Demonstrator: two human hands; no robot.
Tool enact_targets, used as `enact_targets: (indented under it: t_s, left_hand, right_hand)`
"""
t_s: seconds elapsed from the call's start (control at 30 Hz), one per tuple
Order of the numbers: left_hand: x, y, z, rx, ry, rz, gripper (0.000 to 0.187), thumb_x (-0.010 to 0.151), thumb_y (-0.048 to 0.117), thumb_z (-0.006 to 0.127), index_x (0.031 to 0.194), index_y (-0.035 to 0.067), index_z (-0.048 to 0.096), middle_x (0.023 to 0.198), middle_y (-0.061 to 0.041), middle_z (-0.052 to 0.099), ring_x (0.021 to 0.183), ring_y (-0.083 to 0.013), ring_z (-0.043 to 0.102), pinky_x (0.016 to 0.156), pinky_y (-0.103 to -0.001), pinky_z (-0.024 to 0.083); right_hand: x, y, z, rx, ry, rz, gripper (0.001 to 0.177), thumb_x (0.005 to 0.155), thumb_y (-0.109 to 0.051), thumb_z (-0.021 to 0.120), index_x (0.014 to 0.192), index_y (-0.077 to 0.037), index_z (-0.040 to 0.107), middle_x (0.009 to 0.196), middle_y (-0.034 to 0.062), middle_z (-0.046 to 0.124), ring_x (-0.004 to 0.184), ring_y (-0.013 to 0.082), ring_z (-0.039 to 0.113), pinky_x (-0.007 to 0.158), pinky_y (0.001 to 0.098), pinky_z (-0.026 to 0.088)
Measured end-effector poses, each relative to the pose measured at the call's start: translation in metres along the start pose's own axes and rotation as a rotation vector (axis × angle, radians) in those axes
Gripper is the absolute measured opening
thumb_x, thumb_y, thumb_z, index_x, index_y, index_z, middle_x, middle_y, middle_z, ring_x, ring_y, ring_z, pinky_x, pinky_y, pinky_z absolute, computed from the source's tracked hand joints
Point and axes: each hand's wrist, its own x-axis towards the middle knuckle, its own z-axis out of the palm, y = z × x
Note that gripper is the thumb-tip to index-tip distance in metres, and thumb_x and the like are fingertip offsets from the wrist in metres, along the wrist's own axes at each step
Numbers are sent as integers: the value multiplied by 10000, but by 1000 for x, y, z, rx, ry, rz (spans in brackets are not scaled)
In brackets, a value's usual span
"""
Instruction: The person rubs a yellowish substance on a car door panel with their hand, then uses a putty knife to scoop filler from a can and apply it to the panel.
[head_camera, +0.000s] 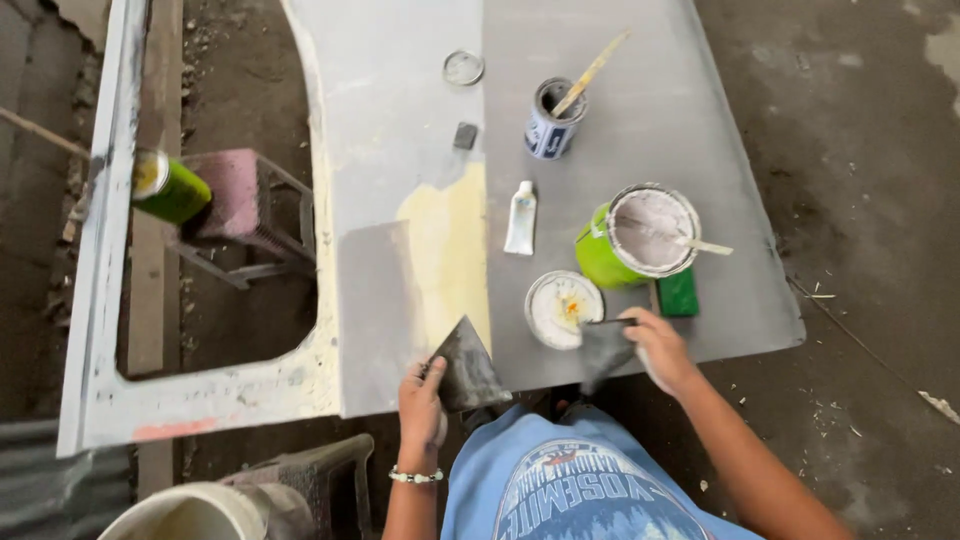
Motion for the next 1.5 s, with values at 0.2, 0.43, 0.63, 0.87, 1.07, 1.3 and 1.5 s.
enact_targets:
  t_s: [0.2,0.43,0.63,0.87,1.07,1.3,1.5]
  left_hand:
    - [13,-34,99,-40,-125,-289,328,1003,235,667,1128,-68,678,1003,-120,743,854,-193,691,780,-324,562]
    - [21,-58,191,621,-641,172,306,984,225,687,1091,-59,730,1493,-189,589,1298,-241,591,1043,-349,464]
    - [44,-91,244,820,-609,94,325,917,273,694,1066,-15,716,1682,-219,245,1300,-308,597,1016,-349,475]
    - [37,-126,258,821,-550,225,297,932,242,699,1060,-23,738,1620,-405,135,1491,-418,374,1128,-390,401]
    - [23,-124,273,743,-508,256,270,935,208,699,1042,-36,741,1636,-394,120,1561,-424,221,1145,-407,373]
    - [22,-134,271,745,-433,295,286,942,219,705,1082,-27,745,1655,-367,146,1566,-406,219,1188,-392,313]
    - [21,-132,278,708,-453,260,273,939,221,691,1047,-25,741,1624,-387,150,1582,-402,193,1146,-376,364]
  right_hand:
    - [8,-95,-51,-471,515,-119,408,1089,-364,633,1056,42,656,802,42,569,725,140,509,641,317,435]
    - [21,-181,-29,-957,432,-82,369,1021,-422,580,1196,-138,738,980,156,751,931,360,692,800,463,526]
    - [32,-218,-27,-1075,403,-392,297,954,-350,605,1109,-146,755,1078,87,750,940,369,699,782,487,534]
    - [39,-224,-40,-1130,228,-536,283,998,-328,606,1040,-90,752,1002,104,748,862,363,708,742,465,544]
    - [42,-213,-45,-1154,236,-606,266,1001,-293,600,1004,-80,759,989,117,751,831,369,710,721,464,544]
    - [49,-221,-53,-1078,297,-510,268,1002,-296,585,1042,-98,760,989,113,750,836,348,724,725,455,543]
    - [67,-185,-55,-794,311,-269,276,991,-283,573,1046,-86,759,839,109,735,767,252,706,688,374,518]
